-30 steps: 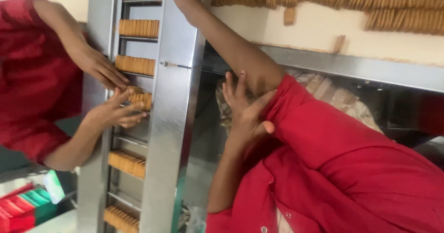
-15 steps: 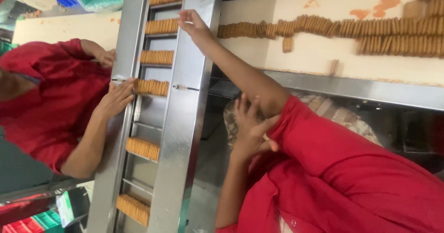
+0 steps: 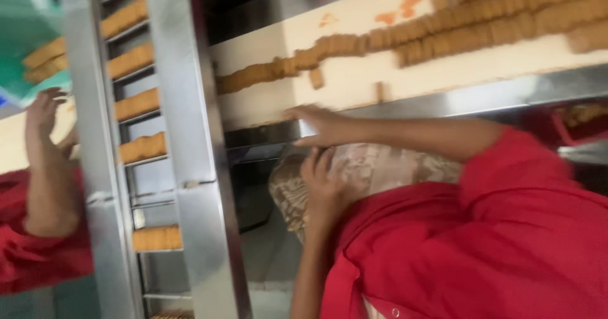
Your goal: The person organizes biscuits on a conveyor belt by hand, straightening rows and aligning them before they enter a divider.
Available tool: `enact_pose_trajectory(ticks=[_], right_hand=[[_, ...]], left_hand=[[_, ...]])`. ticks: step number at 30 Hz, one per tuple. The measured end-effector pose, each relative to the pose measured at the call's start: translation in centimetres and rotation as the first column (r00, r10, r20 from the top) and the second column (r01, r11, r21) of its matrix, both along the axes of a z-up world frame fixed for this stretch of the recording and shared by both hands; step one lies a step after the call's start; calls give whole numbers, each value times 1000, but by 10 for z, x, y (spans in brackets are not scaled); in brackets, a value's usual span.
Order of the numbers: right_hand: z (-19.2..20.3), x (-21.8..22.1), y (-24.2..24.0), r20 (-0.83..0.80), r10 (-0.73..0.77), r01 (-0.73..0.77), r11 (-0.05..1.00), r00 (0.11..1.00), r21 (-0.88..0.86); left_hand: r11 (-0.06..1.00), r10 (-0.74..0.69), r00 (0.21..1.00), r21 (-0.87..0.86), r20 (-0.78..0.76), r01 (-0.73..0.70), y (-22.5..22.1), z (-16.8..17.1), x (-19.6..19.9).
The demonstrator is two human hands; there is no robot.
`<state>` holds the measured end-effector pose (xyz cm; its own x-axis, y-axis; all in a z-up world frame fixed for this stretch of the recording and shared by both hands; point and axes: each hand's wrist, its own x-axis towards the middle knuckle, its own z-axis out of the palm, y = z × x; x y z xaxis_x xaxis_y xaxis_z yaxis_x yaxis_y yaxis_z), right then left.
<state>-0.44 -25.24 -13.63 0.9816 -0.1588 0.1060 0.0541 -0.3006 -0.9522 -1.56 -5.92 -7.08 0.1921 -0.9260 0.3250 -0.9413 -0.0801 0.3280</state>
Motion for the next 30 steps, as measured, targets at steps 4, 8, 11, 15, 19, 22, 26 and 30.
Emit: enact_pose_trajectory(ticks=[4, 8, 11, 15, 19, 22, 26, 30], right_hand=[[-24, -140, -76, -269, -360, 240, 888, 893, -392], [-40, -223, -135, -275, -680, 239, 560, 680, -793], [-55, -265, -170, -355, -757, 154, 509, 548, -847], [-74, -281, -202, -217, -682, 73, 369, 698, -927], [-79, -280, -209, -149, -610, 148, 409, 778, -900], [-70, -268, -216, -183, -583, 113, 434, 792, -894], [-63, -242, -212, -304, -481, -9, 523, 822, -853], [-52, -215, -184, -371, -337, 14, 756, 865, -654]], left_hand=[[928, 60, 944, 366, -323, 66, -45, -16, 27], [954, 5, 894, 269, -448, 129, -121, -50, 20], [932, 67, 906, 350, -417, 92, -176, -82, 2], [956, 164, 932, 286, -323, -70, -226, -121, 4], [950, 281, 797, 273, -535, -152, -253, -144, 10], [962, 267, 727, 213, -633, -168, -258, -144, 4], [985, 165, 781, 144, -602, -97, -224, -142, 14], [910, 376, 634, 397, -676, -117, -183, -136, 53]])
